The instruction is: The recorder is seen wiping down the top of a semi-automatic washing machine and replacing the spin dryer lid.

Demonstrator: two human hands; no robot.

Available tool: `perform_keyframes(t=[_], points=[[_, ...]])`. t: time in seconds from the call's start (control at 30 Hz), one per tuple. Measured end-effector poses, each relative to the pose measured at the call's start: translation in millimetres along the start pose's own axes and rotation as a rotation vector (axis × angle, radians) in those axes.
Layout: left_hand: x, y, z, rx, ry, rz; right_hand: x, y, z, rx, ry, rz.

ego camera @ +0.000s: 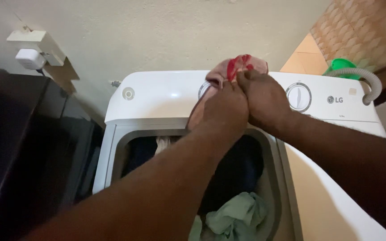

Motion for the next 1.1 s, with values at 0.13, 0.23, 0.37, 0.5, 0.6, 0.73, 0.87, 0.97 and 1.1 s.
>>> perform_keyframes(t=[0.13,0.23,0.37,0.5,0.6,0.73,0.87,0.97,1.1], points=[[-12,-22,-13,-0.007,-0.052,-0.014,9,6,-22,0.004,-0.014,0.040],[-6,-28,-16,-0.031,0.064,-0.116,11,9,-31,-0.042,0.054,0.092],[-17,-23,-21,-0.105,0.023,0.016,13,9,-38,-0.017,0.030,0.114],[-19,-35,-29,-0.101,0.109,-0.092,12,11,-48,0.031,0.003,0.060],[-32,-46,-31,-0.059,0.101,-0.069,3,6,-69,-0.069,0.053,0.072],[-71,-82,-19,-0.023,-0.051,0.169,-34,-8,-95,0.122,-0.171,0.052],[-101,-97,-8,-0.117,0.012,0.007,-62,-5,-116,0.080,-0.139,0.060],[-114,-97,-8,-0.199,-0.012,0.033,-86,-17,-119,0.022,-0.108,0.157],[-107,-87,-7,-0.378,0.024,-0.083,-100,-41,-104,-0.188,0.202,0.342]])
Point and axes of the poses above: each hand's wrist, its own z-axis towards the middle knuckle, its own y-axis out of the back of the hand, x = y × z, the point moved 10 cm from there along z, towards the middle knuckle, and after that the axes turned 6 degrees about x, right-handed, at the moved point
